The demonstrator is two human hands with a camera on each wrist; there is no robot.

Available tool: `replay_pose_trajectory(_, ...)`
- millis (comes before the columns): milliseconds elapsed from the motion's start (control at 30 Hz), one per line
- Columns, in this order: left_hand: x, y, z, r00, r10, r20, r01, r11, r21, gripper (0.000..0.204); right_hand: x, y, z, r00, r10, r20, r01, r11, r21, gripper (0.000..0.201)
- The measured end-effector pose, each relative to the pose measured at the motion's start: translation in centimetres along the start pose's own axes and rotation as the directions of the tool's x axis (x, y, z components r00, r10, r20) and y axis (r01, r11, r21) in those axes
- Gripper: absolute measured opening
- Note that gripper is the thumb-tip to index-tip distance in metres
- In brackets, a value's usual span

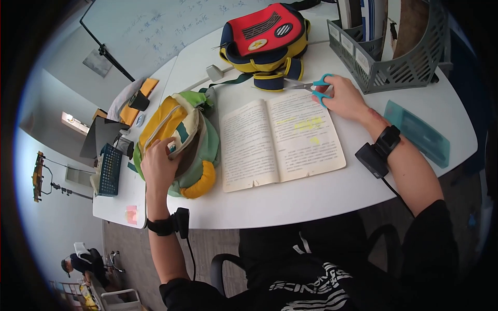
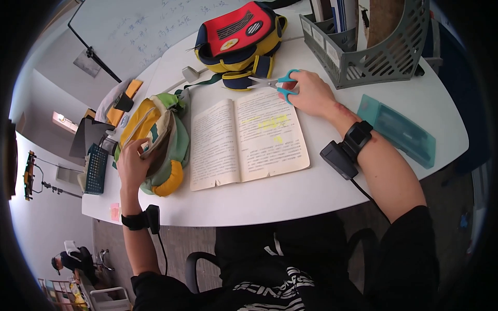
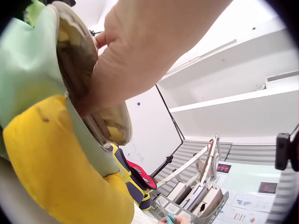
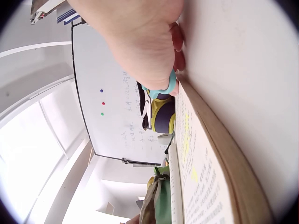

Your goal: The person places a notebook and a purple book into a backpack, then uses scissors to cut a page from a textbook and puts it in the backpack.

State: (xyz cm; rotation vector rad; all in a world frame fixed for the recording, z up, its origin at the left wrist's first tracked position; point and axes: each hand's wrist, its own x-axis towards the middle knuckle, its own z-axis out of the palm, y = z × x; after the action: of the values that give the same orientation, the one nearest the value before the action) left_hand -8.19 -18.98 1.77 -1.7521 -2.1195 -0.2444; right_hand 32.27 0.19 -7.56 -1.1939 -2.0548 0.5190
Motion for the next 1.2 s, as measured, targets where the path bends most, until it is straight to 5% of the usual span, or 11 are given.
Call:
replay_pose_trajectory(200,0.0,0.8,1.1,0.99,-0.13,-0.051,0.135,0.984,0.114,0.039,-0.3,0.0,-0.1,1.0,-0.012,-0.007,0.012,0.998,-0.054,0.03)
replay_pose_trajectory(267,0.0,1.2,0.2,0.992,-0.122,0.026,0.118,0.987,0.106,0.043,-0.1,0.1,0.1,1.0,0.001,-0.025,0.0,0.999,0.046,0.03)
replay_pose_trajectory(367,-0.7,3.5,-2.1,0.99,-0.046,0.131,0.056,0.996,-0.071,0.043,0.1,-0.3,0.0,0.999,0.041,-0.011,-0.041,0.999,0.026,0.039)
replay_pose_trajectory(433,-1.3,5.7,-2.6,0.976,0.197,-0.089,-0.214,0.937,-0.277,0.042,0.0,-0.3,0.2,1.0,0.016,-0.011,-0.017,0.997,-0.079,0.045)
replay_pose_trajectory(600,-0.1,10.4,-2.8,0.986,0.104,-0.127,-0.15,0.883,-0.444,0.029,-0.4,-2.4,-0.4,0.998,0.036,0.053,-0.033,0.998,-0.06,0.047)
replay_pose_trajectory(667,0.1,13.1,-1.4,0.987,0.159,-0.024,-0.137,0.751,-0.646,0.022,-0.5,-3.0,-0.3,0.991,0.076,0.107,-0.075,0.997,-0.015,0.048)
replay_pose_trajectory(767,0.6,16.6,1.6,0.897,0.405,-0.176,-0.409,0.61,-0.679,0.017,-0.6,-3.0,-0.2,0.985,0.11,0.136,-0.11,0.994,-0.007,0.048)
replay_pose_trajectory(1100,1.4,15.3,5.2,0.935,0.302,0.187,-0.024,0.578,-0.816,0.014,-0.9,-2.3,1.3,0.994,0.076,0.085,-0.077,0.997,0.016,0.04)
replay_pose_trajectory(1200,1.5,15.1,5.5,0.931,0.339,0.135,-0.098,0.589,-0.803,0.016,-0.9,-2.2,1.3,0.998,0.039,0.053,-0.044,0.996,0.078,0.039)
